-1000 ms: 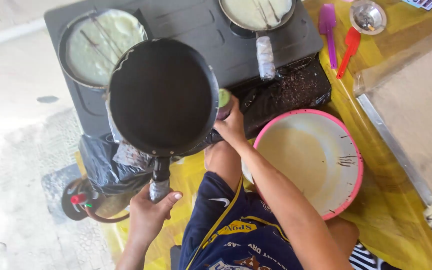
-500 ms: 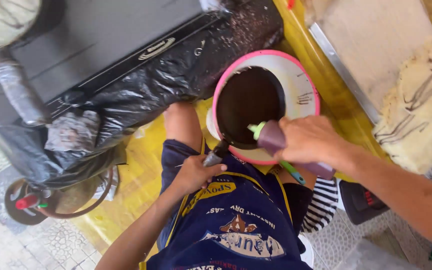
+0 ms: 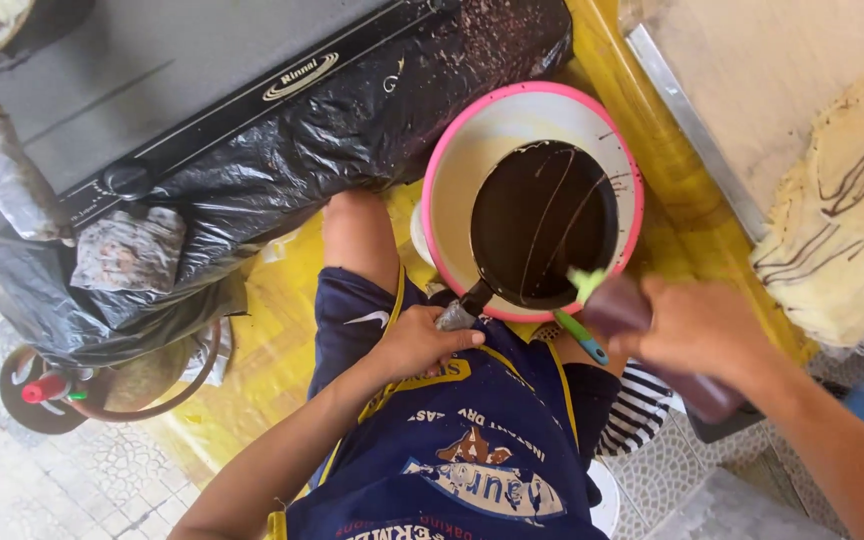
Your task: The person repeatedly scoops batter from a pink bucket into small pans, spreads it, and places the pans on a gas stove. They then drizzle chocolate sauce over the batter in the pans and transfer finished crepes to a stack on the counter. The process is repeated multiple times throughout the clip.
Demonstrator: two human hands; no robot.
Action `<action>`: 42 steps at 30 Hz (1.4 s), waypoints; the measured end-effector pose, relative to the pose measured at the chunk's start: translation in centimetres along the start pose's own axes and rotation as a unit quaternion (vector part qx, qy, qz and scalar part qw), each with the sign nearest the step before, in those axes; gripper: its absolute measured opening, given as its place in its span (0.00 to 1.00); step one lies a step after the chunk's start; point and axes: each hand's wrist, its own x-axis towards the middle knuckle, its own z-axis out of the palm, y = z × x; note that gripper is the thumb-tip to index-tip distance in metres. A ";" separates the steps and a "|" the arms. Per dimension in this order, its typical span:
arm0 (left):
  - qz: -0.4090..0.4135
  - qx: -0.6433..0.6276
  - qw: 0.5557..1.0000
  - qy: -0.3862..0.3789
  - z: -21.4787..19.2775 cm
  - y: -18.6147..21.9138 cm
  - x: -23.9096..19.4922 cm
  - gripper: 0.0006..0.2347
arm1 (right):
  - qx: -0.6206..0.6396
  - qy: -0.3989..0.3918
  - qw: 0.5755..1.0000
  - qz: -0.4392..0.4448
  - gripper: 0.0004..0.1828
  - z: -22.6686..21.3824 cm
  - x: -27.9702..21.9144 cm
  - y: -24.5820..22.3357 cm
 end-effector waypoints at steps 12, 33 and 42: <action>0.143 -0.149 0.925 0.318 -8.8 -2.2 -8.0 0.12 | 0.568 0.377 0.679 -0.272 0.48 -5.4 9.8 -9.8; 0.310 0.161 0.874 0.338 -3.5 -2.7 -2.6 0.19 | 0.057 0.252 0.966 0.020 0.25 26.4 17.2 -8.3; 0.354 0.290 0.826 0.329 -4.3 -3.1 3.5 0.24 | 0.103 0.292 0.950 0.039 0.09 27.0 17.9 -1.1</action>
